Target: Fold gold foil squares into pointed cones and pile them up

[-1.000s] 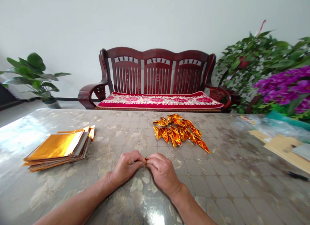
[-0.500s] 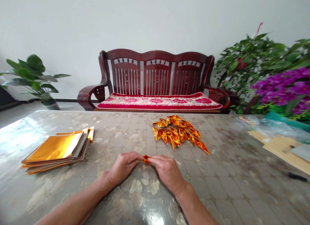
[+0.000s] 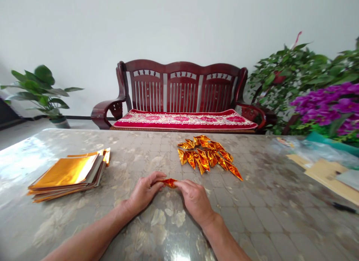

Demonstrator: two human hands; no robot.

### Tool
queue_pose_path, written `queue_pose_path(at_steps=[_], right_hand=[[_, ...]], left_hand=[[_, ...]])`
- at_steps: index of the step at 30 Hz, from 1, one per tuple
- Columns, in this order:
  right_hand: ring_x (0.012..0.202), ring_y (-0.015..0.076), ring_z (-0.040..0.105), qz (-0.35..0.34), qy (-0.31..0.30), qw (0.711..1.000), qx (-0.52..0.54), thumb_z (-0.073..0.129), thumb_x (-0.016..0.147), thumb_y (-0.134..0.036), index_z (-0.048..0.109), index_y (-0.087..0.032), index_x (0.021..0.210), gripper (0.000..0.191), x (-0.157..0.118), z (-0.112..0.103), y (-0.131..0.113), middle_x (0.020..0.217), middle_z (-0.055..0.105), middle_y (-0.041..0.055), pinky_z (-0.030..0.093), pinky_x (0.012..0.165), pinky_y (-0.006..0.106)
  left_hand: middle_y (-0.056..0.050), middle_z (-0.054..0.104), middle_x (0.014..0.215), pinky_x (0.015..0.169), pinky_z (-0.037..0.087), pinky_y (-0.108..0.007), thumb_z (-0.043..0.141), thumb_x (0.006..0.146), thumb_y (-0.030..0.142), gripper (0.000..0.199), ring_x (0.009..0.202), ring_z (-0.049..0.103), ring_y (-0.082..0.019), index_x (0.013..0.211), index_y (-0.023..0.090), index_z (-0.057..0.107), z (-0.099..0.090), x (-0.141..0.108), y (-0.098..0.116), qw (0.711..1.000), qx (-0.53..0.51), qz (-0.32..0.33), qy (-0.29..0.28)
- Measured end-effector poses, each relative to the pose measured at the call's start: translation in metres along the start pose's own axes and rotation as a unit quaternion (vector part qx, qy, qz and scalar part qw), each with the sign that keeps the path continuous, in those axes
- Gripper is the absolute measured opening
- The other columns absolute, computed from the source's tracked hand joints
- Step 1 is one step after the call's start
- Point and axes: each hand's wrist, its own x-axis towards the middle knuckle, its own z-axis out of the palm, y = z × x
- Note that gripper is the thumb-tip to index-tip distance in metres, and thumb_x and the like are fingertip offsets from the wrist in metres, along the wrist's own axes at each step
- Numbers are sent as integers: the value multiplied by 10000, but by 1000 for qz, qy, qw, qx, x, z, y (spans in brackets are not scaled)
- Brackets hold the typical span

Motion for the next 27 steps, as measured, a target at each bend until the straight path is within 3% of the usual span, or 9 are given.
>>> queue_pose_path(at_steps=[4, 8, 13, 18, 27], right_hand=[[932, 166, 730, -2, -14, 1000, -11, 466, 932, -74, 713, -234, 1123, 350, -1, -1, 2, 1048, 763, 25, 598, 830, 288], [934, 171, 727, 4, -33, 999, -22, 465, 934, -72, 719, -228, 1111, 348, -1, -3, 2, 1048, 763, 27, 592, 827, 290], [921, 167, 720, 1, -45, 999, -27, 474, 936, -82, 726, -239, 1107, 342, 1, -6, 1, 1041, 762, 20, 578, 825, 282], [940, 178, 702, -12, -51, 998, -44, 471, 952, -90, 714, -256, 1141, 349, 0, -7, -3, 1062, 758, 18, 552, 852, 304], [854, 172, 675, 5, -81, 995, -60, 545, 931, -123, 738, -222, 946, 218, 0, -9, -9, 923, 735, 37, 520, 785, 272]], left_hand=[[33, 761, 927, 759, 524, -222, 551, 914, 156, 167, 830, 706, -131, 1064, 222, 586, -3, -1, -1, 1000, -12, 7, -4], [38, 729, 858, 735, 503, -204, 551, 935, 198, 91, 800, 686, -126, 961, 224, 635, -9, 0, 3, 998, 51, 20, -31], [9, 740, 932, 784, 494, -204, 475, 1005, 255, 225, 861, 690, -134, 1032, 257, 699, -13, 1, 3, 983, 128, 97, -90], [6, 749, 936, 775, 485, -226, 478, 994, 196, 292, 864, 694, -154, 1156, 313, 690, -13, 0, 3, 965, 208, 133, -84], [4, 744, 897, 774, 470, -230, 513, 973, 162, 214, 847, 686, -159, 968, 247, 709, -11, -1, 1, 959, 234, 135, -83]])
